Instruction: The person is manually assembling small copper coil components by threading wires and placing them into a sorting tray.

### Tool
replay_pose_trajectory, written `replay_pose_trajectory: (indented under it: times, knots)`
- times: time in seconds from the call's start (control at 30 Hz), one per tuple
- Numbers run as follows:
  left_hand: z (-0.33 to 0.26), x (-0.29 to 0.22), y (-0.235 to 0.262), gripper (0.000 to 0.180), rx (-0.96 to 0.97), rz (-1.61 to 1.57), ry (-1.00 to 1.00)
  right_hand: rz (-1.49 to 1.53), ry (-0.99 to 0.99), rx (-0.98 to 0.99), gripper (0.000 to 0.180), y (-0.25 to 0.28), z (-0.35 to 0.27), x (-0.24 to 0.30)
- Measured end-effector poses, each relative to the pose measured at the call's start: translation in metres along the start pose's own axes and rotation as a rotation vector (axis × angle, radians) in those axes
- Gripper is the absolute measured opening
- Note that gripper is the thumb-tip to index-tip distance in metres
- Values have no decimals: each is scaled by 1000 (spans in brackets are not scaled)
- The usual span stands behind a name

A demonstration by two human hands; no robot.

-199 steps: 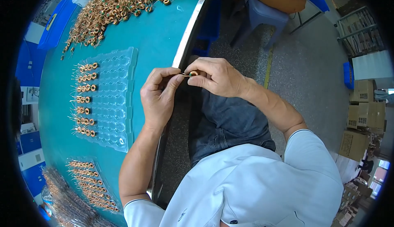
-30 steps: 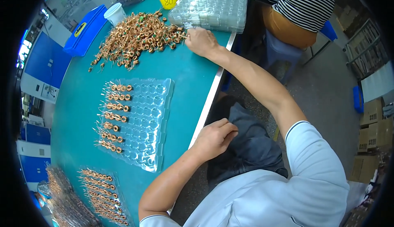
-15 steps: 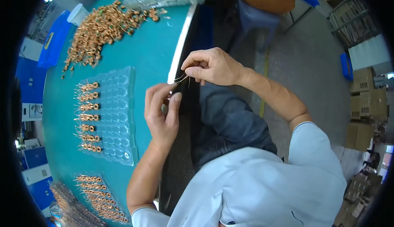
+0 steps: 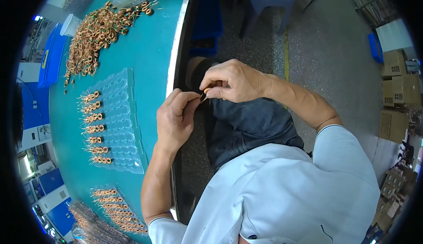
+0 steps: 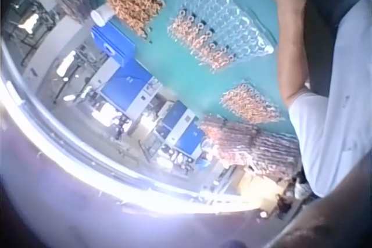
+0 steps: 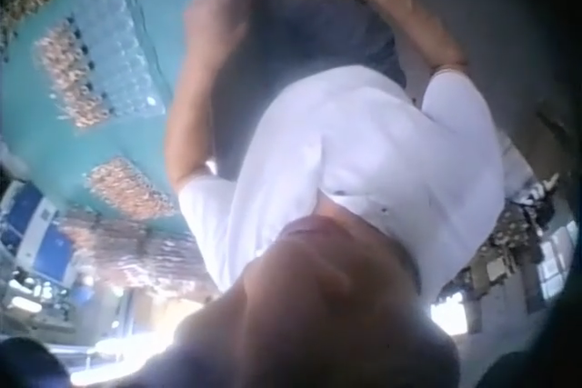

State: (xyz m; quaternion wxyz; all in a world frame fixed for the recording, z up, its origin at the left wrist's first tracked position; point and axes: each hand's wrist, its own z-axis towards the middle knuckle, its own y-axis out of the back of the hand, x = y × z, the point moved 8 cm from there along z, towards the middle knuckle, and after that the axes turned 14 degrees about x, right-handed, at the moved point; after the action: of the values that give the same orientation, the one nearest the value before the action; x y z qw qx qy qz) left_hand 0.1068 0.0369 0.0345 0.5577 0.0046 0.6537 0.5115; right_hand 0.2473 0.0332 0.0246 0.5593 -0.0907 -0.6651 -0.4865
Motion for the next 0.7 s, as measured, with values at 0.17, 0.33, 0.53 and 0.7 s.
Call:
replay_pose_trajectory:
  times: [0.17, 0.33, 0.53, 0.7]
  knots:
    - [1, -4, 1, 16, 53, 43, 22, 347, 39, -55, 12, -3, -10, -11]
    - [0, 0, 6, 19, 13, -72, 0, 446, -19, -139, 15, -3, -13, -19]
    - [-2, 5, -13, 50, 45, -520, 132, 559, -22, -218, 18, -16, -15, -25]
    - [-11, 24, -14, 29, 4, -366, 240, 557, -27, -193, 19, -26, -14, -24]
